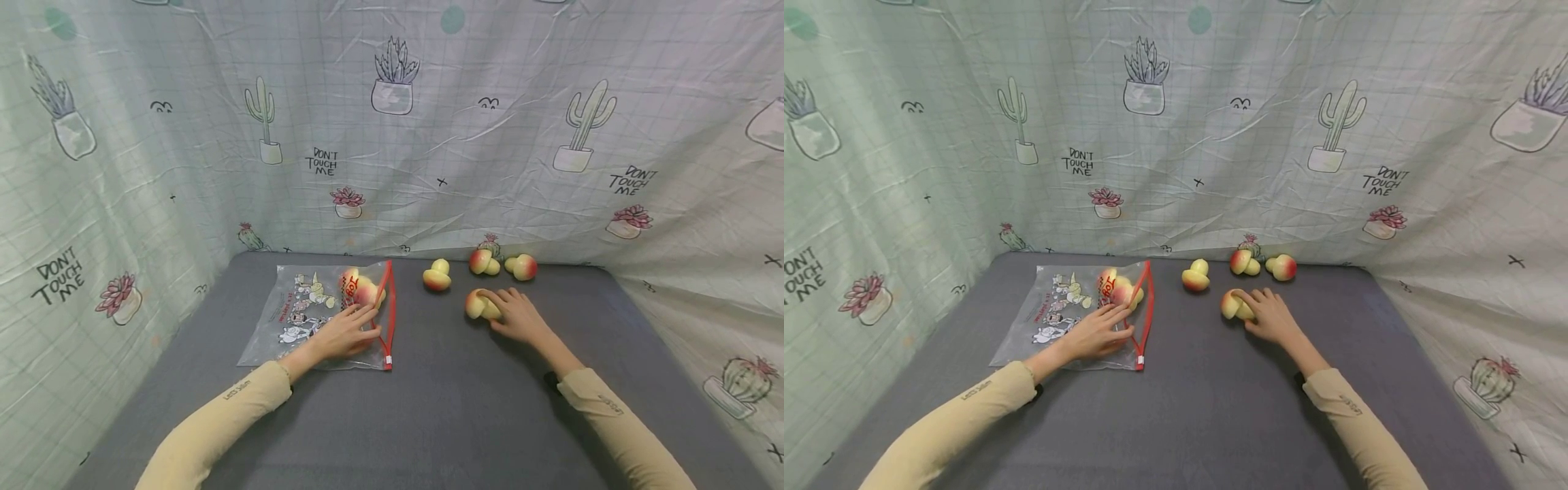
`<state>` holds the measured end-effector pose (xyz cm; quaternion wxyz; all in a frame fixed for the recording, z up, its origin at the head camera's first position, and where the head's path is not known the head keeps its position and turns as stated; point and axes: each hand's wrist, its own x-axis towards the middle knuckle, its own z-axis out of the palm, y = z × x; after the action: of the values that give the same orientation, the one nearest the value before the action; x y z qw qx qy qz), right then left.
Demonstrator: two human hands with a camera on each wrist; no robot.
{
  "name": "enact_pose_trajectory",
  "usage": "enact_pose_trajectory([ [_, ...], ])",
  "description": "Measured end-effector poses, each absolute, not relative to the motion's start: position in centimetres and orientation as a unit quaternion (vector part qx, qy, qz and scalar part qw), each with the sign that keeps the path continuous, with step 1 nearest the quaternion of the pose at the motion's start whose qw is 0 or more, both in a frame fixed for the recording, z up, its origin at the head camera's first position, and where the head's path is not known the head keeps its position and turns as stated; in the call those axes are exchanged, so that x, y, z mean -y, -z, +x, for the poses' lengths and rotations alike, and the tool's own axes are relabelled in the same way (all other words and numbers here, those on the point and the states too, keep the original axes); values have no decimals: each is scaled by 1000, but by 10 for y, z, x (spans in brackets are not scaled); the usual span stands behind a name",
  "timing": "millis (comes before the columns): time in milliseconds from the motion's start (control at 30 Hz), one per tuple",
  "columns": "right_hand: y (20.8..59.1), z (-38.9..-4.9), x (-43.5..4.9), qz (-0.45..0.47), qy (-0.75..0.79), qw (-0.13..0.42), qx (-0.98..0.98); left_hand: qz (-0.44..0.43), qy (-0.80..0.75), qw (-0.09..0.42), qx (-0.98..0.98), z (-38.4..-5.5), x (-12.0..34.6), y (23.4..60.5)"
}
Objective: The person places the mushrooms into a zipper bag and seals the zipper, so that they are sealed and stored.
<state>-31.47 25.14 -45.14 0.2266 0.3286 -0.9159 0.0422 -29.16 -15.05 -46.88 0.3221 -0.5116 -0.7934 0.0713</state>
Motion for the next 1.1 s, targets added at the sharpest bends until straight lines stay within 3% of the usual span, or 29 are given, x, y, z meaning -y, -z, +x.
enact_pose_trajectory([
  [1100,448,-311,-202,363,-81,212,904,-509,-79,316,797,-293,152,472],
])
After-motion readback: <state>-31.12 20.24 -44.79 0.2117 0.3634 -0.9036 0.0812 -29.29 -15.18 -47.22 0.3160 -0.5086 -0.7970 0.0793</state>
